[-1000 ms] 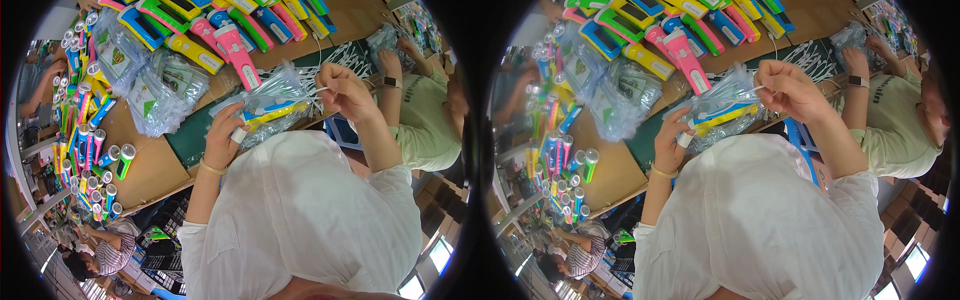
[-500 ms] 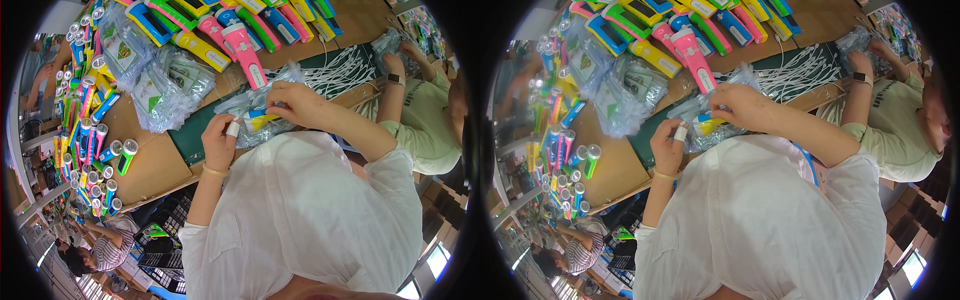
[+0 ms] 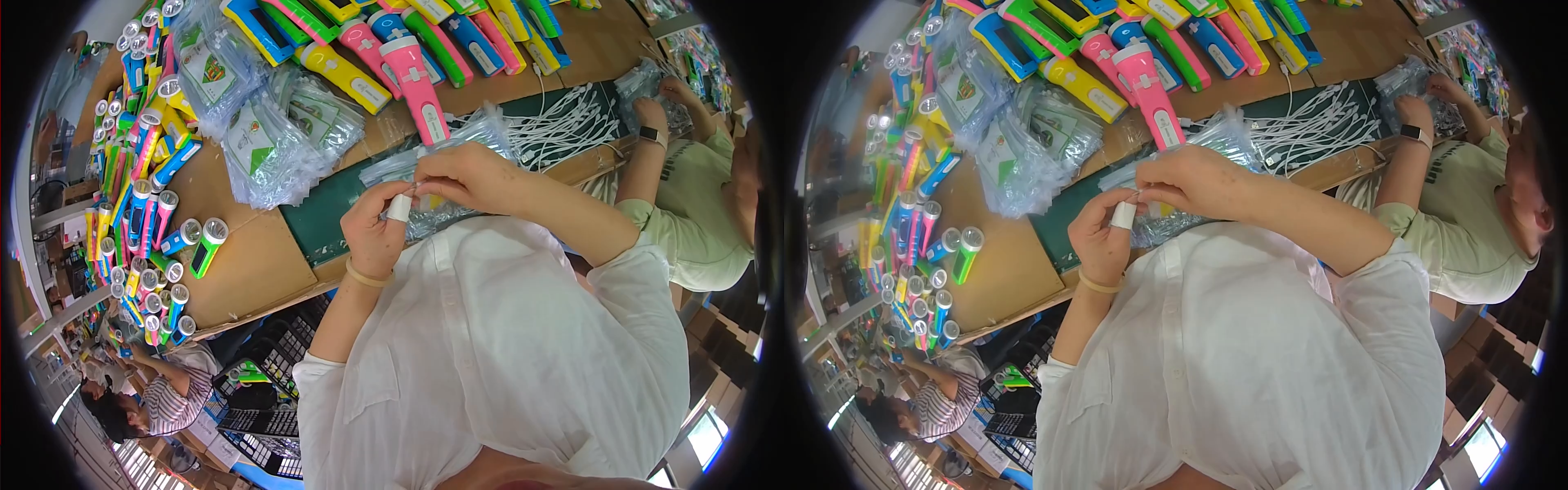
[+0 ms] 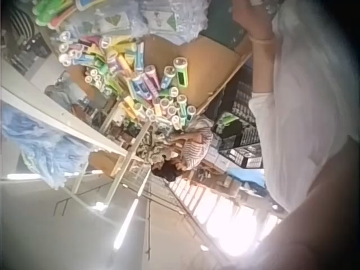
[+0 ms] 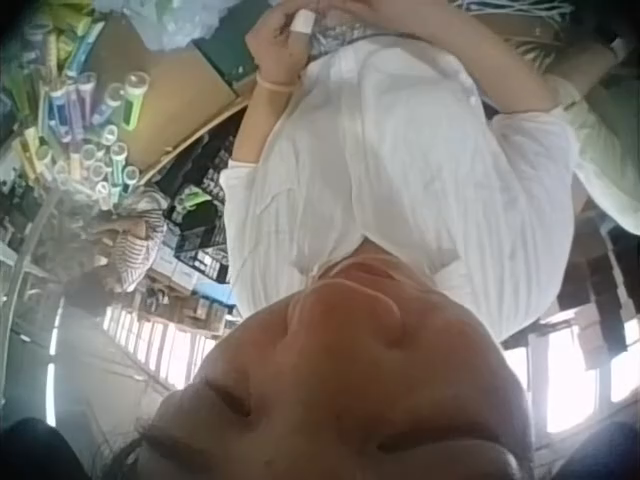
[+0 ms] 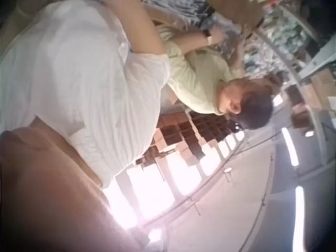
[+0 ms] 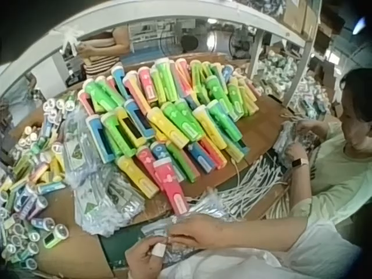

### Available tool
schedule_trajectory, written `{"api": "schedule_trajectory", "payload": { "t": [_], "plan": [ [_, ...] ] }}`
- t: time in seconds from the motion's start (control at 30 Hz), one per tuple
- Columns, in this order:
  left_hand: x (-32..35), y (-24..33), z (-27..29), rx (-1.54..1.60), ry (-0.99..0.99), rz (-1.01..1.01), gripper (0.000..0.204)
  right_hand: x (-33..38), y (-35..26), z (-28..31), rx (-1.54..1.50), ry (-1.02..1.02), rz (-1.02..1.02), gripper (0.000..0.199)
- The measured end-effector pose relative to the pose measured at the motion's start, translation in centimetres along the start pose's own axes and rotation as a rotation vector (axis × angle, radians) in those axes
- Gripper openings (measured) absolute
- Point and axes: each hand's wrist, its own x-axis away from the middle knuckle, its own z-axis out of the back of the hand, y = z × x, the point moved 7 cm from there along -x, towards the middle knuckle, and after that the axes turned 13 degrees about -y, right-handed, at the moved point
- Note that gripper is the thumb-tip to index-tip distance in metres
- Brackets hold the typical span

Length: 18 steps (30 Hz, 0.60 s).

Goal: Packaging solar-powered flashlights into plastic bags with lanyards at an assembly station.

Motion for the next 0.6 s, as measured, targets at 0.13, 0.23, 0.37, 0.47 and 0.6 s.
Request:
{"api": "schedule_trajectory", "payload": {
  "t": [0.13,0.23,0.37,0.47,0.6],
  "plan": [
    [0.8,-1.0,0.8,0.159,0.06,0.108,0.011,4.0,0.7,2.4,0.181,0.133,-0.079,0.012],
    [0.9,-2.4,1.9,0.319,0.152,0.157,0.013,7.3,3.2,4.4,0.263,0.157,-0.147,0.013],
    [-1.1,-4.0,1.7,0.33,0.181,0.243,0.012,9.6,4.3,6.0,0.27,0.228,-0.33,0.013],
    [-3.0,-1.9,0.4,-0.236,-0.019,0.08,0.015,12.1,5.2,13.0,0.194,0.522,-0.417,0.013],
    [-4.0,-1.6,-2.5,-0.556,-0.14,-0.05,0.027,18.1,10.3,24.0,-0.158,0.952,-0.481,0.028]
  ]
}}
